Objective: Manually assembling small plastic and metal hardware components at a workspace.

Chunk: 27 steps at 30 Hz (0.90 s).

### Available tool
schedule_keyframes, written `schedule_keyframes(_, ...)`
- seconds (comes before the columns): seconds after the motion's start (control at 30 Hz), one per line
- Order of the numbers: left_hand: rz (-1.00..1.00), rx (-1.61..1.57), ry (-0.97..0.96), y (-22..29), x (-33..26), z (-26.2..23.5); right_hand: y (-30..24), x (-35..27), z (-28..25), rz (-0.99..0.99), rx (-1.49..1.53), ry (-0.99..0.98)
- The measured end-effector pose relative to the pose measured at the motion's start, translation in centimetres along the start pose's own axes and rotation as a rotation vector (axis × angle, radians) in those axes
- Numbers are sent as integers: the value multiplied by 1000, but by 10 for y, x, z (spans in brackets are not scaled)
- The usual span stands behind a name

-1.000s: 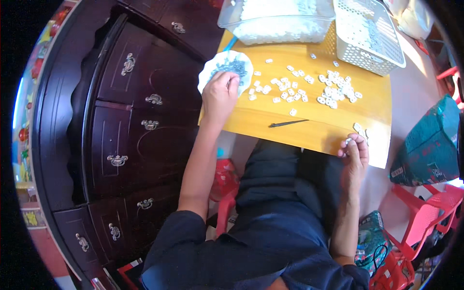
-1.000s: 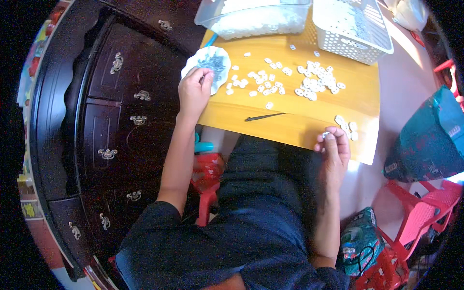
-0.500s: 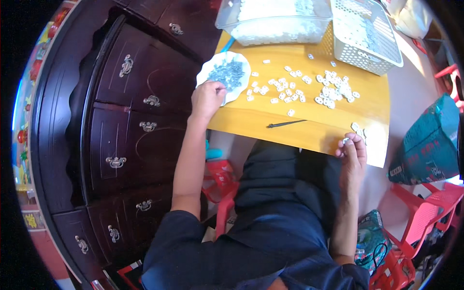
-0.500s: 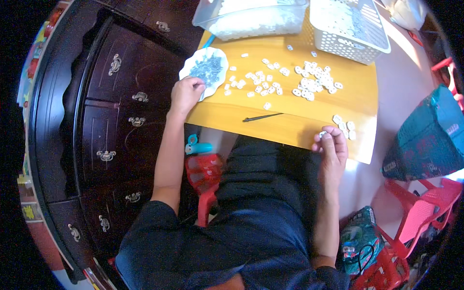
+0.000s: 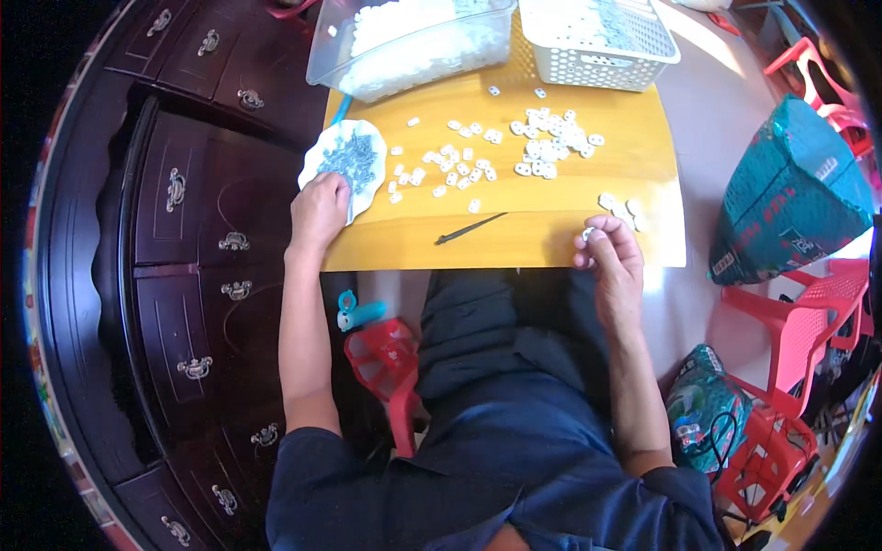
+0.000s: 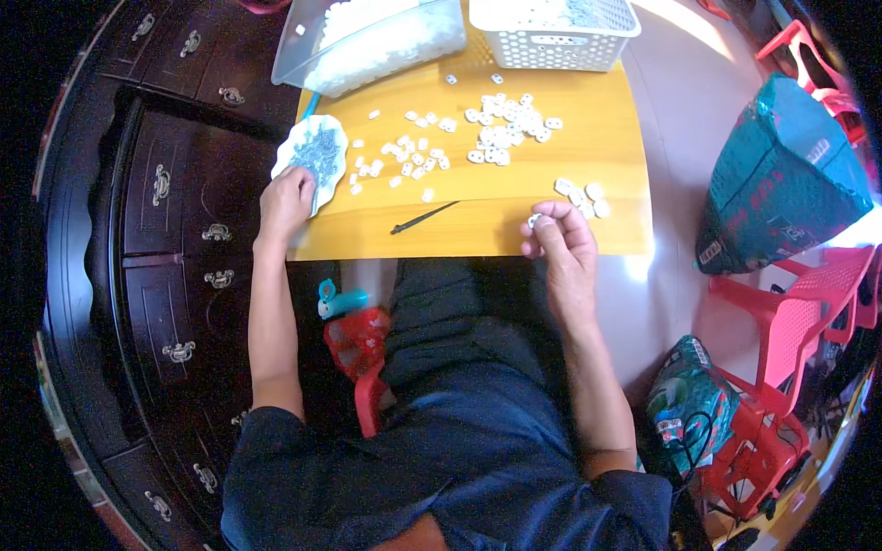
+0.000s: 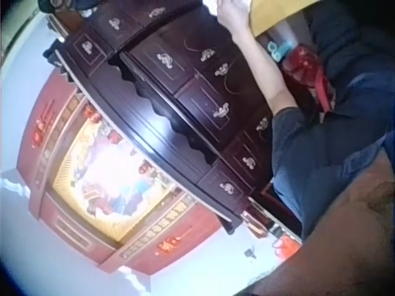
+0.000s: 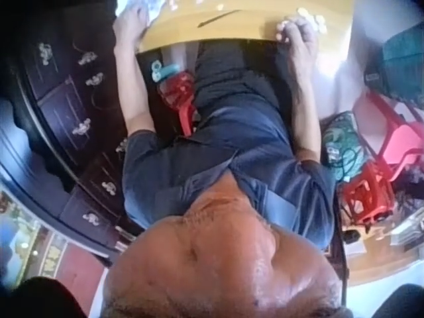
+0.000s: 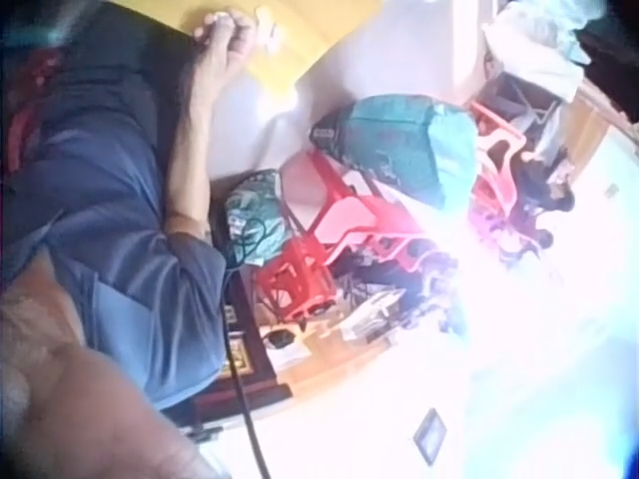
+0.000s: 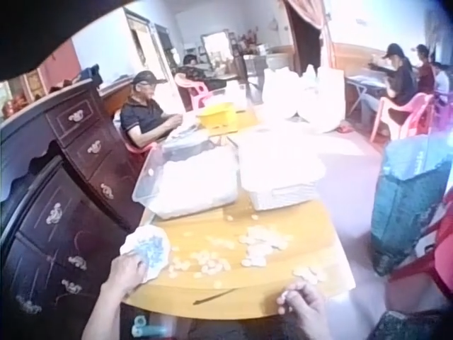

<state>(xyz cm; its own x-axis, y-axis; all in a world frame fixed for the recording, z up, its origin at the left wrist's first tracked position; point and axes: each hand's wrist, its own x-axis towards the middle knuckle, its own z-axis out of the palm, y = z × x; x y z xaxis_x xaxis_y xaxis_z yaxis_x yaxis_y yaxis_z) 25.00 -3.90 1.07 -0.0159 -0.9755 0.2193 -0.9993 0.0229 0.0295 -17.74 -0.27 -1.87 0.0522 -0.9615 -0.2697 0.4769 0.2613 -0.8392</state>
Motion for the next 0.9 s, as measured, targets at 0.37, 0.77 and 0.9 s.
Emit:
schedule_keyframes(0.37,-283,-605,197,37,-2,-13,4,-3,-1,-44,-33,-47)
schedule_keyframes(0.77,-93,-1223,-199,200,-17,-5,8,-6,3,-160,-266,-130)
schedule_keyframes(0.9,-26,-1340,-252,224,-17,3,12,-5,2,-186,-298,-105)
